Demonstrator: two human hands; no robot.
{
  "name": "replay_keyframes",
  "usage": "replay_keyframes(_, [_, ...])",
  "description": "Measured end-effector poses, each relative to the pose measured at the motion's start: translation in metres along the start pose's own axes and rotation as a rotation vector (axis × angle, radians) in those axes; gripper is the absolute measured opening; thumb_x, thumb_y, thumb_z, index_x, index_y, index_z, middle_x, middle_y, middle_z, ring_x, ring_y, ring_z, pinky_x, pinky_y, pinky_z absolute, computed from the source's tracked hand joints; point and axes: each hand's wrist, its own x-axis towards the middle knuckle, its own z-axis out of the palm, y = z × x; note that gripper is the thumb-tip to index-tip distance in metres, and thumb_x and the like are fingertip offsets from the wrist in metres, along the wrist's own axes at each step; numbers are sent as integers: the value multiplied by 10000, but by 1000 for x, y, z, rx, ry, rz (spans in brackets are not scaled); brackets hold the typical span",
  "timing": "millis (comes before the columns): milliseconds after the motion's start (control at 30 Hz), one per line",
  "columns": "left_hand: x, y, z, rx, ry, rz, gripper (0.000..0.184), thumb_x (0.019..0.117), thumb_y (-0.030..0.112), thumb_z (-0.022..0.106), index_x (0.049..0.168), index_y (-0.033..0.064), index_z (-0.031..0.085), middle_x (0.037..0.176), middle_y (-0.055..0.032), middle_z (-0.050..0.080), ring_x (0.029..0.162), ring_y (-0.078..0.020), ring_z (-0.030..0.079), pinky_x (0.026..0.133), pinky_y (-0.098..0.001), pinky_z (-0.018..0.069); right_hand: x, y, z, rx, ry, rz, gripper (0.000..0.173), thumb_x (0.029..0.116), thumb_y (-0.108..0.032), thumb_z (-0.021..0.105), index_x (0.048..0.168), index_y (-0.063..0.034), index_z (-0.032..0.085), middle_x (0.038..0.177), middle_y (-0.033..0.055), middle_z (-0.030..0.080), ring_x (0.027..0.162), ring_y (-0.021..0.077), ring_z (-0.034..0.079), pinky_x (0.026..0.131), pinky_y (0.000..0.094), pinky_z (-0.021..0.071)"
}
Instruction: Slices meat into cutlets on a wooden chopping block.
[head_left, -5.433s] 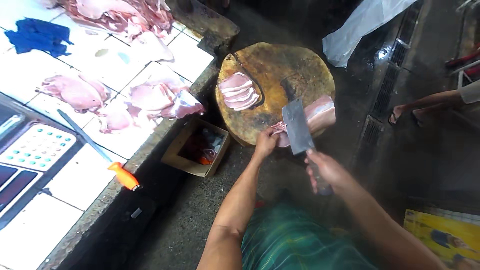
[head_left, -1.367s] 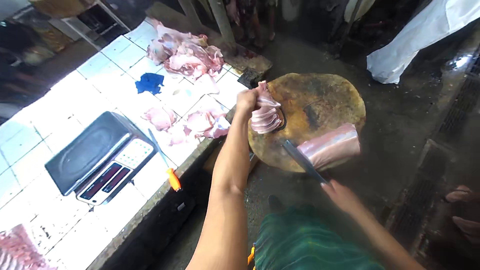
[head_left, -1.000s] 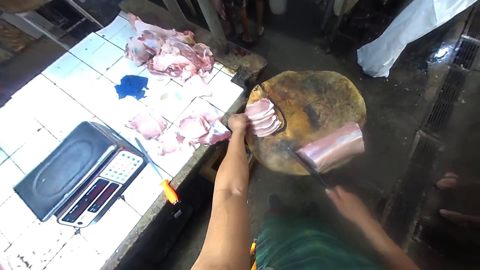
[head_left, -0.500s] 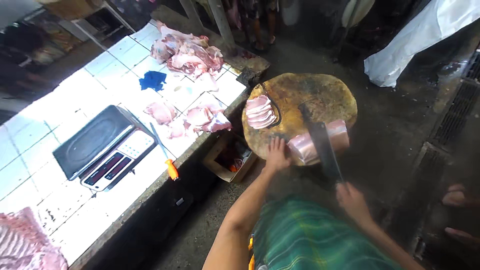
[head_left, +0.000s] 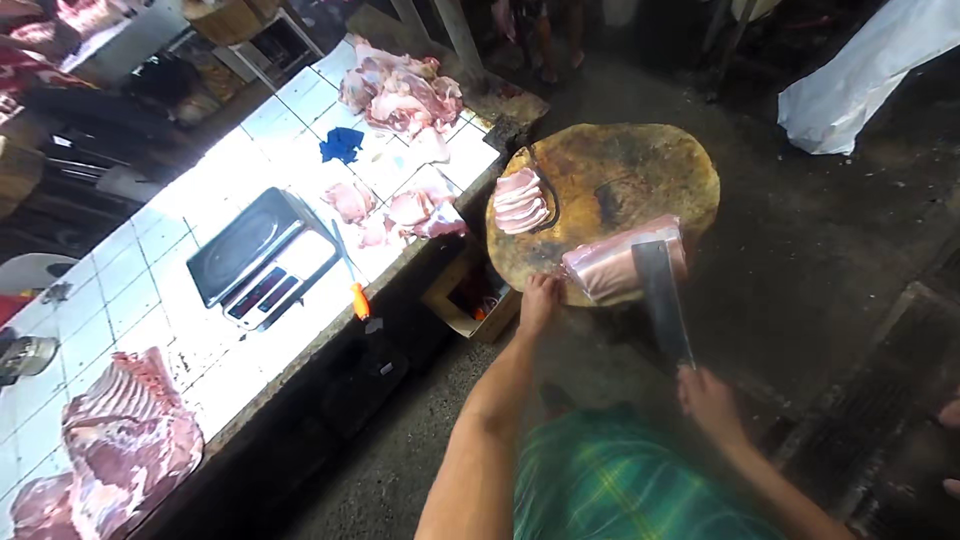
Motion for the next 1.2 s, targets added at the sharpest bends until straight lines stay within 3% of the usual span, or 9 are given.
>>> replay_keyframes(133, [-3, -67, -61, 219, -69, -108, 231, 1018, 220, 602, 1117, 90, 765, 1371, -141, 644, 1368, -371, 520, 1152, -564, 418, -15, 4, -8, -39, 14, 18, 503, 1084, -476, 431, 1098, -20, 643, 719, 53, 624, 558, 165, 610, 541, 384, 566])
replay_keyframes(233, [3, -112, -96, 235, -38, -459, 454, 1083, 384, 475, 1321, 56, 682, 1600, -201, 430, 1532, -485, 243, 1207, -719, 180, -20, 6, -4, -88, 35, 16, 517, 1075, -492, 436, 1125, -17, 636, 735, 60, 630, 581, 174, 626, 564, 396, 572])
replay_keyframes(333, [13, -93, -98, -167, 12, -774, 578, 1062, 398, 526, 1496, 18, 498, 1441, -216, 588, 1369, -387, 534, 1135, -602, 416, -17, 6, 6, -175, 36, -72, 586, 1060, -518, 426, 1229, 12, 608, 745, 76, 671, 616, 195, 678, 615, 431, 602])
replay_keyframes(433, [10, -53, -48, -765, 38, -927, 810, 957, 443, 720, 1545, 11, 369, 1349, -251, 618, 1224, -356, 634, 1023, -535, 543, -3, -3, 22, -241, 21, -196, 650, 1070, -540, 380, 1279, 41, 582, 786, 117, 671, 656, 237, 679, 648, 475, 600])
replay_keyframes(533, [-4, -28, 10, -1074, 116, -910, 758, 974, 418, 714, 1532, 41, 366, 1273, -203, 667, 1101, -282, 700, 936, -472, 605, 16, -34, 40, -313, 17, -269, 613, 1072, -511, 401, 1261, 33, 611, 814, 151, 678, 718, 274, 683, 696, 504, 582])
replay_keyframes(633, [-14, -17, 15, -916, 79, -961, 505, 1066, 464, 534, 1220, 0, 659, 1016, -156, 711, 876, -234, 689, 823, -445, 587, 42, -48, 64, -317, 44, -396, 523, 1078, -436, 445, 1199, 35, 639, 766, 130, 673, 686, 249, 680, 682, 470, 589])
replay_keyframes(800, [-30, 11, -28, -463, -1, -885, 286, 1008, 345, 624, 1079, 105, 764, 1030, -119, 749, 1003, -291, 704, 906, -567, 536, 75, -42, 85, -341, 110, -493, 506, 1070, -472, 461, 1175, -10, 636, 726, 104, 657, 637, 251, 667, 623, 471, 581])
replay_keyframes(967, [-34, 41, -35, -634, 41, -480, 299, 989, 245, 693, 1199, 33, 682, 1125, -105, 729, 1016, -175, 713, 945, -410, 589, 91, -30, 90, -344, 125, -519, 518, 1067, -465, 462, 1197, 6, 633, 740, 120, 671, 646, 267, 677, 627, 481, 586])
replay_keyframes(1200, [-22, 46, -45, -708, 253, -505, 240, 1005, 209, 655, 1170, 37, 684, 1070, -82, 734, 954, -147, 710, 882, -374, 596, 103, -17, 100, -329, 171, -583, 502, 1057, -426, 494, 1186, 37, 640, 747, 135, 689, 638, 272, 691, 615, 482, 593])
